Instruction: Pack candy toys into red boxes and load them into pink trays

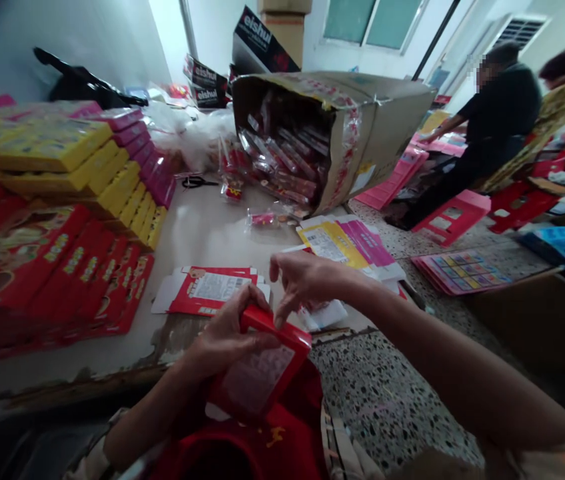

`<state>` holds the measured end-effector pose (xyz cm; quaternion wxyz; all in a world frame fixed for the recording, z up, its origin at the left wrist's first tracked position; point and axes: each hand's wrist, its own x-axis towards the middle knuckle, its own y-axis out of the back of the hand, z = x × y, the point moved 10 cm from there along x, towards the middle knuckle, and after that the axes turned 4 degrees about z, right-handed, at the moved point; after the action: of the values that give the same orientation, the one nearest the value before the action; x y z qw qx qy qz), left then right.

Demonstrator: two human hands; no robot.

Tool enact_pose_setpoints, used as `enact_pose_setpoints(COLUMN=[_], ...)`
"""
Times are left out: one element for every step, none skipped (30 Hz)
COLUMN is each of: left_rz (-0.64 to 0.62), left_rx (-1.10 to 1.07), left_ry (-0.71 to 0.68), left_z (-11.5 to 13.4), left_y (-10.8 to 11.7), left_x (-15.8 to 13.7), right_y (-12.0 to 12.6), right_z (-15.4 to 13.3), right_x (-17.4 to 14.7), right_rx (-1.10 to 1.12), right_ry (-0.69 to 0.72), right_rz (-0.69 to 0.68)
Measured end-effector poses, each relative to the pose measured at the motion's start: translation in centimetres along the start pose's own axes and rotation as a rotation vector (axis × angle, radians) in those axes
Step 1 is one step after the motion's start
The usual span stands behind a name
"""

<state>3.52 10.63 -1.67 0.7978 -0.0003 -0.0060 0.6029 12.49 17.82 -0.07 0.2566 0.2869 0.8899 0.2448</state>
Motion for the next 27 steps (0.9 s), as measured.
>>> enact_pose_setpoints(left_rz=[-0.006, 0.000, 0.014, 0.039, 0.075, 0.110, 0.140, 0.167, 0.200, 0.228, 0.250, 0.269, 0.289, 0.306, 0.321, 0.335, 0.352, 0.369, 0.390, 0.411, 0.440, 0.482, 0.537, 0.595, 0.650, 0.693, 0.716], left_rx=[0.007, 0.019, 0.033, 0.049, 0.068, 0.088, 0.108, 0.133, 0.160, 0.192, 0.227, 0.260, 0.288, 0.315, 0.345, 0.390, 0.449, 0.515, 0.580, 0.637, 0.680, 0.710, 0.736, 0.771, 0.824, 0.890, 0.966], left_ry=[-0.006, -0.006, -0.009, -0.022, -0.050, -0.098, -0.169, -0.259, -0.354, -0.436, -0.485, -0.498, -0.479, -0.431, -0.369, -0.301, -0.232, -0.167, -0.105, -0.060, -0.037, -0.027, -0.036, -0.057, -0.075, -0.077, -0.055], left_z=[0.7, 1.3, 1.9, 2.7, 3.7, 4.9, 6.2, 7.7, 9.0, 9.9, 10.3, 10.1, 9.3, 8.0, 6.3, 4.4, 2.4, 0.5, -1.3, -2.8, -3.8, -4.4, -4.6, -4.4, -4.0, -3.6, -3.5], left_y=[0.2, 0.6, 1.2, 2.2, 3.3, 4.6, 5.8, 7.1, 8.4, 9.7, 10.9, 12.2, 13.5, 14.9, 16.2, 17.6, 18.9, 20.1, 21.2, 22.1, 22.8, 23.3, 23.6, 23.7, 23.5, 23.1, 22.7], left_x=[-0.6, -1.2, -1.9, -2.6, -3.3, -4.0, -4.6, -5.1, -5.5, -5.8, -5.8, -5.7, -5.5, -5.4, -5.6, -6.0, -6.8, -7.8, -8.9, -9.9, -10.5, -10.8, -10.4, -9.6, -8.2, -6.4, -4.4], right_y=[-1.2, -2.4, -3.0, -2.9, -2.0, -0.5, 1.2, 2.8, 4.1, 5.1, 5.8, 6.4, 6.8, 7.1, 7.3, 7.4, 7.6, 7.8, 8.0, 8.1, 8.1, 8.1, 7.9, 7.6, 7.2, 6.6, 6.0], right_z=[0.3, 0.5, 0.7, 1.1, 1.7, 2.2, 2.4, 2.3, 2.1, 1.8, 1.6, 1.5, 1.5, 1.8, 2.3, 2.9, 3.7, 4.4, 5.0, 5.5, 5.8, 5.9, 5.9, 5.6, 5.3, 4.8, 4.0], right_x=[0.2, 0.4, 0.9, 1.6, 2.7, 3.8, 5.0, 6.3, 7.6, 9.2, 10.8, 12.5, 14.3, 16.1, 17.8, 19.3, 20.7, 22.0, 23.0, 23.9, 24.7, 25.4, 26.0, 26.4, 26.8, 27.0, 27.1], right_rx=[0.125, 0.226, 0.284, 0.279, 0.206, 0.084, -0.059, -0.197, -0.314, -0.404, -0.483, -0.563, -0.645, -0.720, -0.780, -0.818, -0.839, -0.851, -0.868, -0.888, -0.909, -0.932, -0.953, -0.972, -0.986, -0.999, -1.015], right_ry=[-0.020, -0.030, -0.032, -0.028, -0.024, -0.018, -0.007, 0.012, 0.035, 0.059, 0.075, 0.074, 0.056, 0.028, -0.011, -0.057, -0.106, -0.149, -0.178, -0.194, -0.190, -0.169, -0.134, -0.091, -0.045, 0.011, 0.083], right_rz=[-0.086, -0.178, -0.226, -0.205, -0.119, 0.004, 0.125, 0.224, 0.291, 0.329, 0.347, 0.360, 0.367, 0.367, 0.358, 0.350, 0.348, 0.351, 0.352, 0.354, 0.351, 0.345, 0.332, 0.316, 0.294, 0.274, 0.264])
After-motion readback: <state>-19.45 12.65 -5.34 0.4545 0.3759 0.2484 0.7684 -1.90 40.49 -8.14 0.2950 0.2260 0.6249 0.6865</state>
